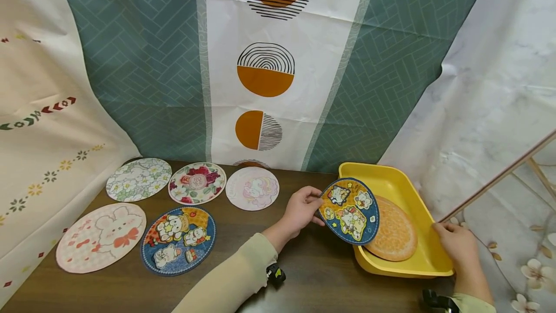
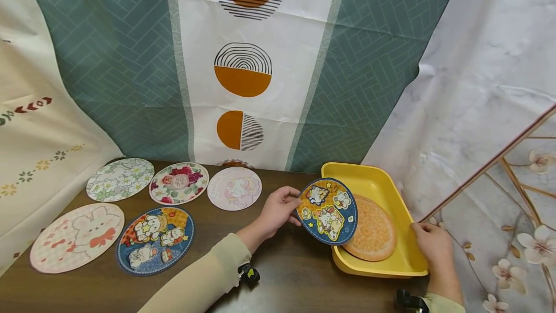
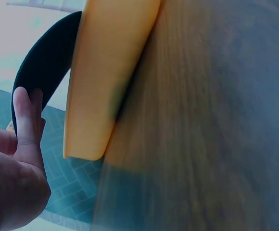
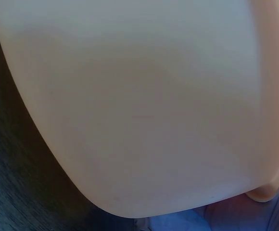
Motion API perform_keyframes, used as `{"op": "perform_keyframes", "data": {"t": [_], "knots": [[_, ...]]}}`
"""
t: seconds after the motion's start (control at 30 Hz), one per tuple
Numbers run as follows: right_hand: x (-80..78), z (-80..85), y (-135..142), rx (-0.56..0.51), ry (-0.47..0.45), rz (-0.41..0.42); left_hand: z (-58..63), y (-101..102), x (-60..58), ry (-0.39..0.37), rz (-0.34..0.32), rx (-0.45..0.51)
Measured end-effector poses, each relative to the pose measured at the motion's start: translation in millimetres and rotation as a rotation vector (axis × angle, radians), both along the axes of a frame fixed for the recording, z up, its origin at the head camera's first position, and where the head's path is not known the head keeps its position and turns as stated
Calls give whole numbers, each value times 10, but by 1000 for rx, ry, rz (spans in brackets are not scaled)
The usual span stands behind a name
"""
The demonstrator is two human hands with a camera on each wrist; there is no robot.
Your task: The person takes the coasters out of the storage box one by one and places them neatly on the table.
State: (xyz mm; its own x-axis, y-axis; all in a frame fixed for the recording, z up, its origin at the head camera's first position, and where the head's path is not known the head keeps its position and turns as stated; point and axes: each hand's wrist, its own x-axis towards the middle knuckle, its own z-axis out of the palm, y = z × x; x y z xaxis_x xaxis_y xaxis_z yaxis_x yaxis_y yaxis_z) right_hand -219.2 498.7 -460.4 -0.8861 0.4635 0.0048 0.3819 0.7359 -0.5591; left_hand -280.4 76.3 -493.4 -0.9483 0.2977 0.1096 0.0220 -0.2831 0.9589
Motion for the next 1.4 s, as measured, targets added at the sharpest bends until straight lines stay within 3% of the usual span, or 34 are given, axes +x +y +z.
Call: {"op": "perform_keyframes", "data": {"t": [0.33, 0.8, 1.1, 1.4], "knots": [[-7, -12, 5, 3, 24, 7, -8, -400, 0, -42, -34, -6], [-3, -24, 4, -24, -24, -18, -69, -953, 75, -91, -27, -67], [-7, -39, 15, -26, -30, -14, -116, -1310, 171, -116, -30, -153], [-14, -52, 13, -19, -2, -18, -89, -1656, 236, -136, -30, -231]]}}
